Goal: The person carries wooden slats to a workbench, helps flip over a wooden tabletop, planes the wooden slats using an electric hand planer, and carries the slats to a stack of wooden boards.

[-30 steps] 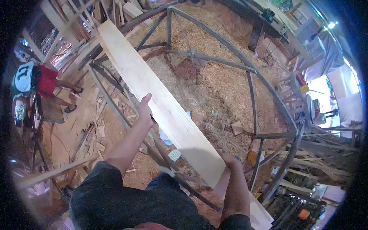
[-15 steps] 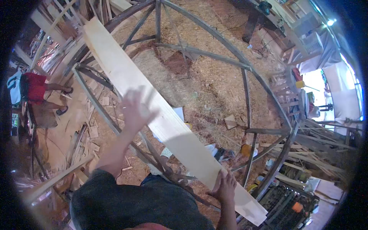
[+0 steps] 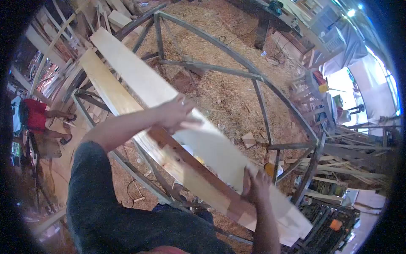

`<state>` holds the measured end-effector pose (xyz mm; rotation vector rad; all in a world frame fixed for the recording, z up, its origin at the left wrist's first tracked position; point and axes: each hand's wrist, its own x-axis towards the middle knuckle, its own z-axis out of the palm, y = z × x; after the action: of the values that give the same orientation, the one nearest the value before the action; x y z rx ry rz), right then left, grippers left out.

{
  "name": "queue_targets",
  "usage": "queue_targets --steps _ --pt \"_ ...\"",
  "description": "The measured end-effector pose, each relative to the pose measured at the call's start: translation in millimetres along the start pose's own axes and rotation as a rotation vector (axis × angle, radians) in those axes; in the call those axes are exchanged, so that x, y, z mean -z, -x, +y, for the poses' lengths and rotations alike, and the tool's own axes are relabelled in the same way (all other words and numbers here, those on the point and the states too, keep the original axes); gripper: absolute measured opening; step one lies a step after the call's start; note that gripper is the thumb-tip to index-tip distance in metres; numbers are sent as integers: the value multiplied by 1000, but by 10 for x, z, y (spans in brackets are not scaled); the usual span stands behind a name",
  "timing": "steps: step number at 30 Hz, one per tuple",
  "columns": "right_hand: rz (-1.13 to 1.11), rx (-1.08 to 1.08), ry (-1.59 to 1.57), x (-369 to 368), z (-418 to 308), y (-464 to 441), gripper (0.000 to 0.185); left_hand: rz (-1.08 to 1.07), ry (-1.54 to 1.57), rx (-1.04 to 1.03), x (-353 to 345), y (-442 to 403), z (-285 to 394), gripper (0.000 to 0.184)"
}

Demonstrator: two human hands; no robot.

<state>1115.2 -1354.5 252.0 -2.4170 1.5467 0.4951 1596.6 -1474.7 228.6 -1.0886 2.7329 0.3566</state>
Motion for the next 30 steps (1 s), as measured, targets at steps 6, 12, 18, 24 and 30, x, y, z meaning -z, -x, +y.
queue_targets --steps 6,12,18,24,30 --pt "251 -205 69 675 479 -1670 97 -5 -123 316 592 -1199 -1034 87" --pt "-107 -3 -343 -247 44 -1869 80 170 284 724 -42 -2162 -1414 60" --pt "115 -168 -459 -522 -826 226 82 113 68 641 -58 -2119 -1401 63" --pt "350 -1315 -371 -1589 39 2350 80 651 315 575 -42 -525 -372 61" --pt "725 -1898 -2083 -1947 -158 2379 81 1067 1281 1601 -1513 1447 276 82"
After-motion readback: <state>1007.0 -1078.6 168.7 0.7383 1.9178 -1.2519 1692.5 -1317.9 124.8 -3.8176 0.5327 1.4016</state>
